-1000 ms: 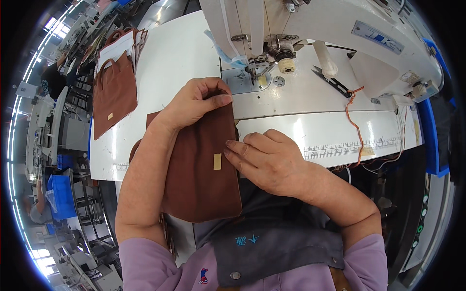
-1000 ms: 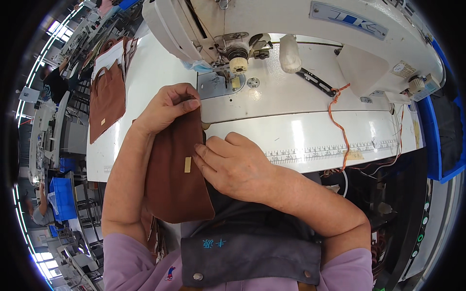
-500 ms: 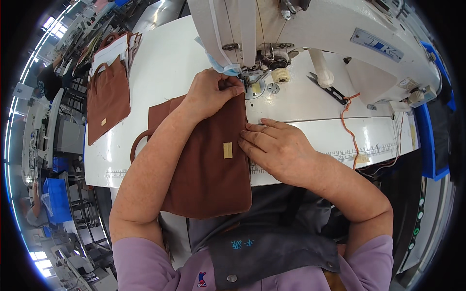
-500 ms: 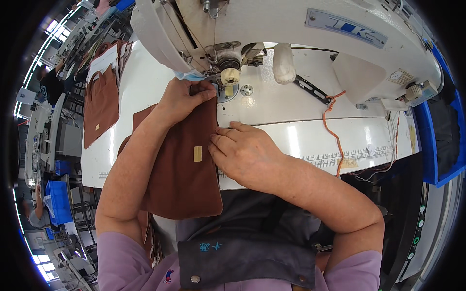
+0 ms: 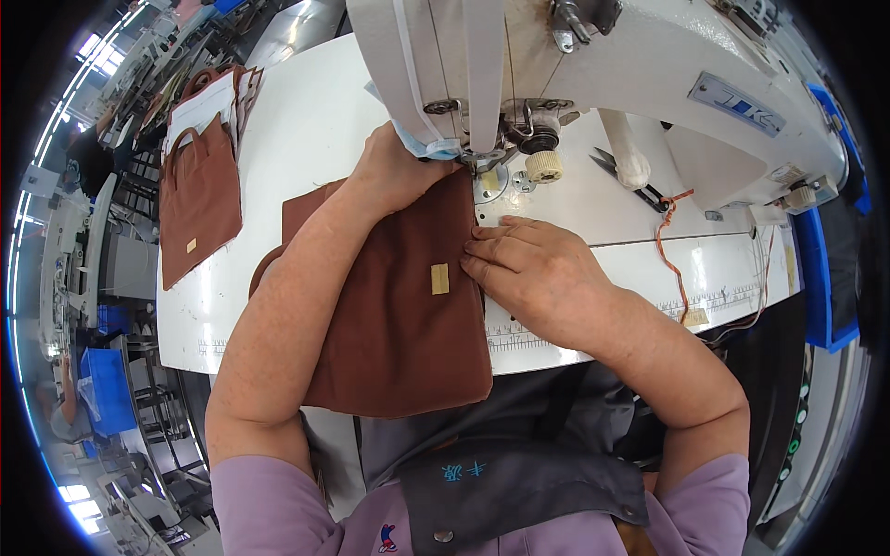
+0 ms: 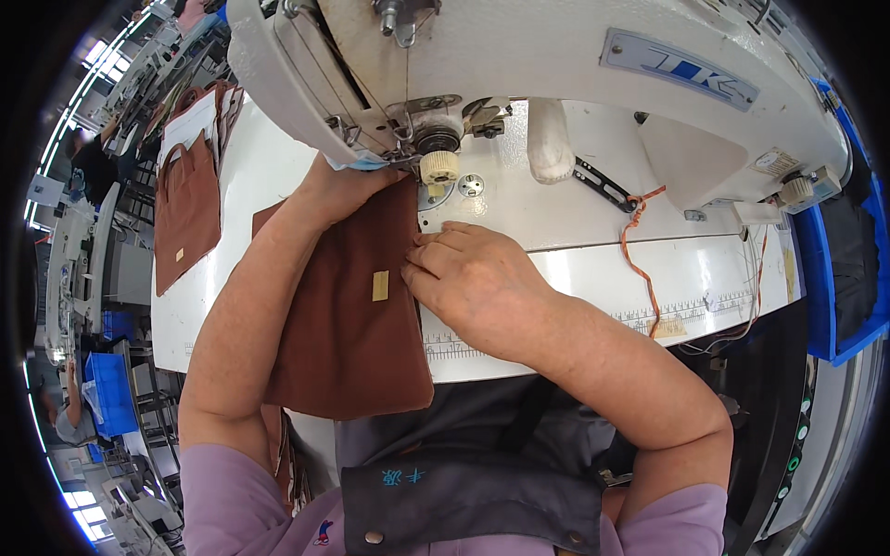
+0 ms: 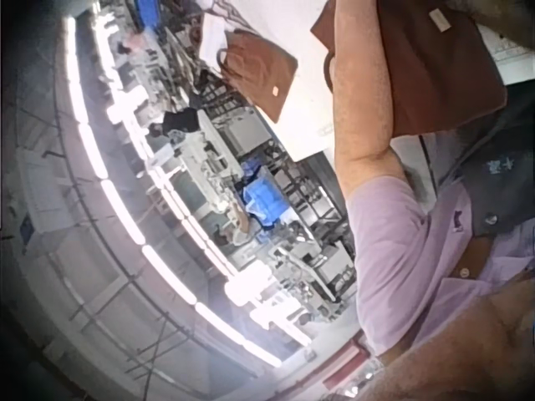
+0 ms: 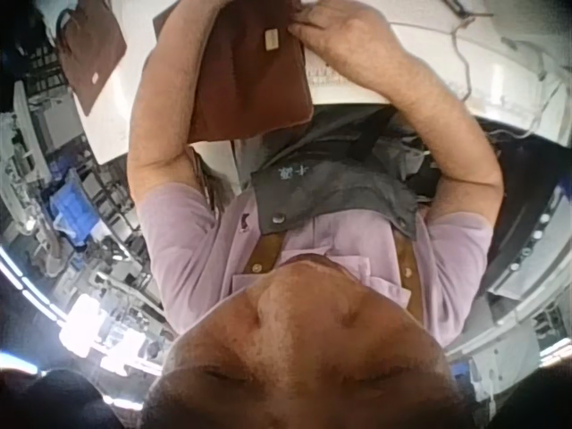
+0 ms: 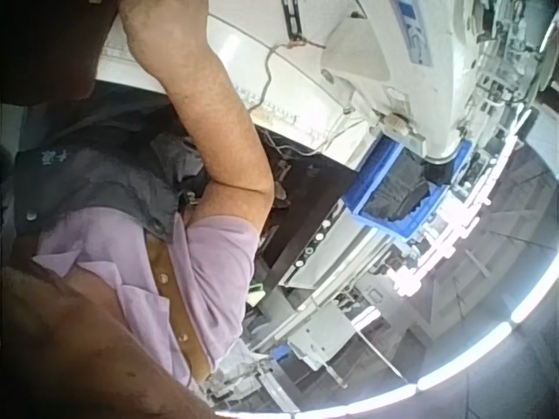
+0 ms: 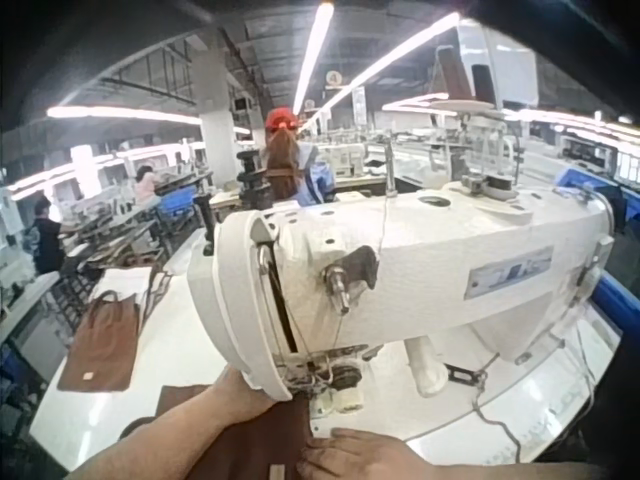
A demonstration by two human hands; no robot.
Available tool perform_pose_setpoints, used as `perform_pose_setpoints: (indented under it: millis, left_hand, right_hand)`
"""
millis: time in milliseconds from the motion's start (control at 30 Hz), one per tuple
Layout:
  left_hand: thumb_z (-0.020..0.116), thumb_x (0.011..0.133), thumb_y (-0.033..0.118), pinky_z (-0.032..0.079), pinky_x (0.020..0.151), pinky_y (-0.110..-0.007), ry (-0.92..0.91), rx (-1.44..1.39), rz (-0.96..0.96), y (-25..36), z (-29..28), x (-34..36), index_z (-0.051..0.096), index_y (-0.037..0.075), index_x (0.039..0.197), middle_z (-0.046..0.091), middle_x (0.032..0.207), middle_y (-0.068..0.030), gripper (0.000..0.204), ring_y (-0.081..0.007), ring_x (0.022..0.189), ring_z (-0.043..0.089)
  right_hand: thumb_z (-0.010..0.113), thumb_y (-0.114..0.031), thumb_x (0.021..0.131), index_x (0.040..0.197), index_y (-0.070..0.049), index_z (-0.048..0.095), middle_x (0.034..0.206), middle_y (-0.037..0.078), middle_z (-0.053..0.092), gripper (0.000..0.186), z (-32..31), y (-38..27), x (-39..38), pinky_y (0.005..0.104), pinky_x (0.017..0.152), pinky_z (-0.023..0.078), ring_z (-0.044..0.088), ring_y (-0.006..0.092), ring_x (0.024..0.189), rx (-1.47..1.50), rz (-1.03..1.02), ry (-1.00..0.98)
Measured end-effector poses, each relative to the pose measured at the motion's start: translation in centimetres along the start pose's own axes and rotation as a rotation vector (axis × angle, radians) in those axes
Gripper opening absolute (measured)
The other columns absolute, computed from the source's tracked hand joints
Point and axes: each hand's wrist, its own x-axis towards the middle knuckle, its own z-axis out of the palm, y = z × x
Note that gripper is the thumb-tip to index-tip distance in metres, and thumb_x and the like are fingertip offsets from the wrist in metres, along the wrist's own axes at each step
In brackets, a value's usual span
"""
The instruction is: The person sews brown leather tote bags using an industrial sewing machine. They align the bag edges under the needle, stitch along the seams, and trim excess thread with scissors. The person repeats this process for multiple bags, stacking the finished items on the table.
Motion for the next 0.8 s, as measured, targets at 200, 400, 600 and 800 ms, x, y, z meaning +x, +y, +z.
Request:
perform_pose_setpoints:
  millis: [200,400,600,800]
  left_hand:
    - [0.079,0.088,0.033,0.056,0.093,-0.040,0.058,0.028,0.115,-1.1,0.8,0.9,0.075,0.018,0.121,0.077,0.115,-0.0074,0.037,-0.0282,0.108,0.072]
    - [0.076,0.089,0.037,0.055,0.093,-0.042,0.040,0.116,0.110,-1.9,1.0,1.4,0.075,0.021,0.121,0.077,0.116,-0.0056,0.036,-0.0275,0.110,0.071]
    - [0.075,0.089,0.038,0.054,0.094,-0.042,0.011,0.146,0.096,-1.7,1.2,1.5,0.075,0.021,0.121,0.076,0.117,-0.0058,0.036,-0.0282,0.111,0.071]
    - [0.077,0.087,0.031,0.055,0.093,-0.043,0.066,0.155,0.137,-1.8,1.1,1.4,0.074,0.017,0.120,0.076,0.117,-0.0090,0.036,-0.0298,0.111,0.071]
  right_hand:
    - [0.067,-0.010,0.077,0.102,0.000,0.076,0.101,0.010,0.073,0.029,0.3,0.5,0.0,0.0361,0.087,0.059,0.070,0.0251,0.096,-0.012,0.020,0.034]
    - [0.068,-0.010,0.077,0.101,-0.001,0.076,0.100,0.009,0.073,0.027,0.6,0.5,0.1,0.0349,0.084,0.059,0.070,0.0244,0.095,0.006,0.054,0.044]
    - [0.068,-0.009,0.077,0.099,-0.001,0.076,0.100,0.009,0.074,0.025,0.5,0.6,0.0,0.0351,0.083,0.060,0.070,0.0243,0.094,0.003,0.056,0.060]
    - [0.069,-0.010,0.077,0.100,-0.001,0.076,0.102,0.009,0.073,0.026,0.4,0.4,0.0,0.0358,0.085,0.059,0.070,0.0240,0.096,0.008,0.070,0.043]
